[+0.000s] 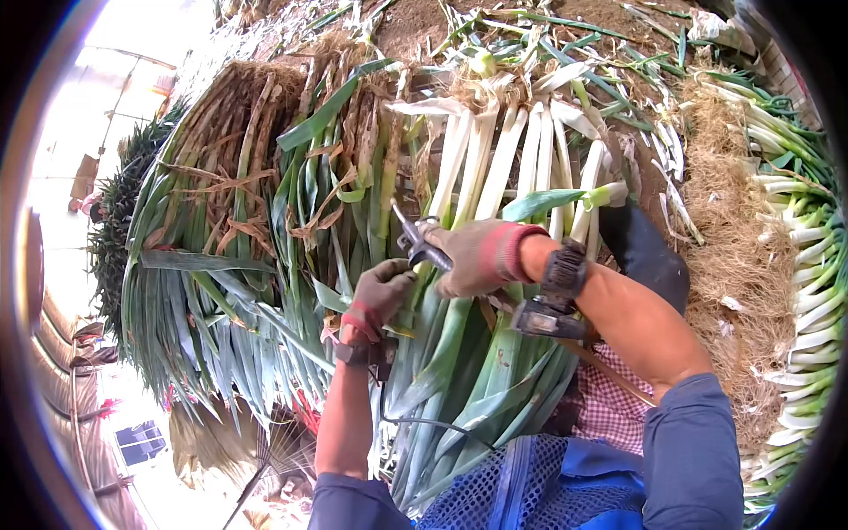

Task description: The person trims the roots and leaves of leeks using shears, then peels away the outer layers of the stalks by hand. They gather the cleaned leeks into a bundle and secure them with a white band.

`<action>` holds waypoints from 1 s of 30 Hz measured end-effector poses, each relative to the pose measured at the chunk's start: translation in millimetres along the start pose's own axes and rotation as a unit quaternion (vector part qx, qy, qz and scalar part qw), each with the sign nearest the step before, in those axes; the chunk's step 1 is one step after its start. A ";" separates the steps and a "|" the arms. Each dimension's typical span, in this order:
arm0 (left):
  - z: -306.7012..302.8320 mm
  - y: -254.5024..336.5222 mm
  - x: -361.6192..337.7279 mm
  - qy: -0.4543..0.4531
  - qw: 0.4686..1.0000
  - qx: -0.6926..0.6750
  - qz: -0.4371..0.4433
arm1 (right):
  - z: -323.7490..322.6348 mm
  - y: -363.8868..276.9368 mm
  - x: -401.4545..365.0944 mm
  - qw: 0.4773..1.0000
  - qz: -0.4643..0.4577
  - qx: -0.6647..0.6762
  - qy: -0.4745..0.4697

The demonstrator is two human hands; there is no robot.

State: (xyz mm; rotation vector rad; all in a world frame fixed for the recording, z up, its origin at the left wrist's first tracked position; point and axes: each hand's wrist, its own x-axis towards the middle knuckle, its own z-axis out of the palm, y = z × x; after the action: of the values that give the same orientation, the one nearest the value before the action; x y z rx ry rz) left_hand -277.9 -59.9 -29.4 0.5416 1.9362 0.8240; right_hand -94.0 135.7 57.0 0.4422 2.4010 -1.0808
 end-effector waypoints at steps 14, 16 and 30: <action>-22.7 -10.8 25.0 0.306 0.890 0.224 0.255 | -1.8 -19.6 38.9 0.998 0.013 -0.041 -0.037; -7.1 1.1 26.6 0.258 0.901 0.202 0.285 | -14.1 -9.3 59.7 0.997 0.072 -0.022 -0.003; 6.1 20.4 110.3 0.247 0.821 0.498 0.129 | -76.9 58.4 159.7 0.974 0.131 0.024 0.181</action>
State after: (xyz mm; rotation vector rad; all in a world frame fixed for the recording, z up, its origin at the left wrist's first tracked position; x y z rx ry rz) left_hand -323.5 28.7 -81.2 1.3279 2.7703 -0.0088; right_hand -222.4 247.3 -19.5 1.0208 2.5277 -1.0095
